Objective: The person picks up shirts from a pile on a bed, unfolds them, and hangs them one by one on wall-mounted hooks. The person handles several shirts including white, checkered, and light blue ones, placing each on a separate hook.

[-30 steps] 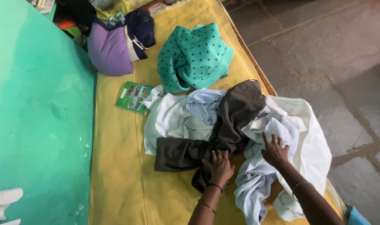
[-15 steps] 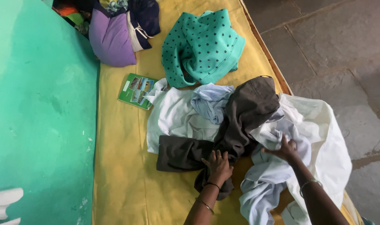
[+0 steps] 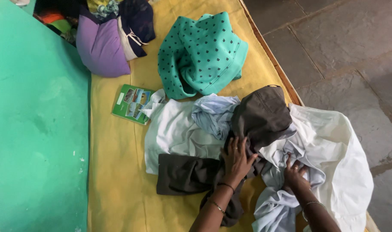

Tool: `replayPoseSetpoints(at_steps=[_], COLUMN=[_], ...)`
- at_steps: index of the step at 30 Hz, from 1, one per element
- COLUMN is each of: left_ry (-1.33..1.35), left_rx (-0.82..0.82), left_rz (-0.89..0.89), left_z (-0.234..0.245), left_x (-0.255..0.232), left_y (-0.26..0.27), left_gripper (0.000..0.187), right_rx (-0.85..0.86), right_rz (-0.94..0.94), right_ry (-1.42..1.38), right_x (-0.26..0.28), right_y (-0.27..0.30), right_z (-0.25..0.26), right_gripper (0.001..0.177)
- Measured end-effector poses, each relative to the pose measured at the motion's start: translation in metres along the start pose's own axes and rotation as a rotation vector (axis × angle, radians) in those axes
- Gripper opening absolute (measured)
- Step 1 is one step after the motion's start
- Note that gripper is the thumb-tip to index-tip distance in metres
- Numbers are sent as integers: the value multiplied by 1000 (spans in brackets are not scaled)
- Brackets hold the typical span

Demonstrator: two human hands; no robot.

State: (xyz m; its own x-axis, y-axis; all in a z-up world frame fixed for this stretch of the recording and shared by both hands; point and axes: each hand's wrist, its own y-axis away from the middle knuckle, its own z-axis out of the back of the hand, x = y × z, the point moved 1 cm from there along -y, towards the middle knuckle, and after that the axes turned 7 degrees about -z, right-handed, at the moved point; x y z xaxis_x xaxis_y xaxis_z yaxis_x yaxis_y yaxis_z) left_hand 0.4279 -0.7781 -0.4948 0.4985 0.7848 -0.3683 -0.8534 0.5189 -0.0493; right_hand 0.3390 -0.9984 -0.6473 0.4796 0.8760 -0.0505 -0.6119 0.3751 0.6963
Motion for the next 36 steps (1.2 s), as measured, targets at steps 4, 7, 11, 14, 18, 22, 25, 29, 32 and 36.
replayPoseSetpoints(at_steps=[4,7,11,14,18,22,25,29,32,36], left_ry=[-77,-153,-186,-378,-98,244,638,803,654,701], left_rx=[-82,-77,17,-115,106,71,-470,-78,-193,-358], left_rz=[-174,-251,-311,-341,-289,44,262,946,696,379], left_z=[13,17,3,-16,-29,-21,-37,-78,-74,-30], left_x=[-27,-49,-70,-72,-42,36,123,176,183,171], left_y=[-40,-68,-97,-110,-107,-59,5,101,109,62], left_gripper=[86,93,90,80,68,58,56,74,93,101], right_rx=[19,31,61,63,70,-10,-296,89,150,136], right_rz=[-68,-106,-164,-193,-194,-142,-117,32,67,46], right_ry=[-65,-123,-204,-258,-251,-131,130,215,255,208], right_x=[11,20,19,25,32,25,26,24,26,26], right_y=[-5,-4,17,27,27,2,-13,-9,1,2], right_z=[-8,-6,4,24,26,-1,-17,-9,10,10], right_gripper=[177,175,173,171,177,166,154,153,148,170])
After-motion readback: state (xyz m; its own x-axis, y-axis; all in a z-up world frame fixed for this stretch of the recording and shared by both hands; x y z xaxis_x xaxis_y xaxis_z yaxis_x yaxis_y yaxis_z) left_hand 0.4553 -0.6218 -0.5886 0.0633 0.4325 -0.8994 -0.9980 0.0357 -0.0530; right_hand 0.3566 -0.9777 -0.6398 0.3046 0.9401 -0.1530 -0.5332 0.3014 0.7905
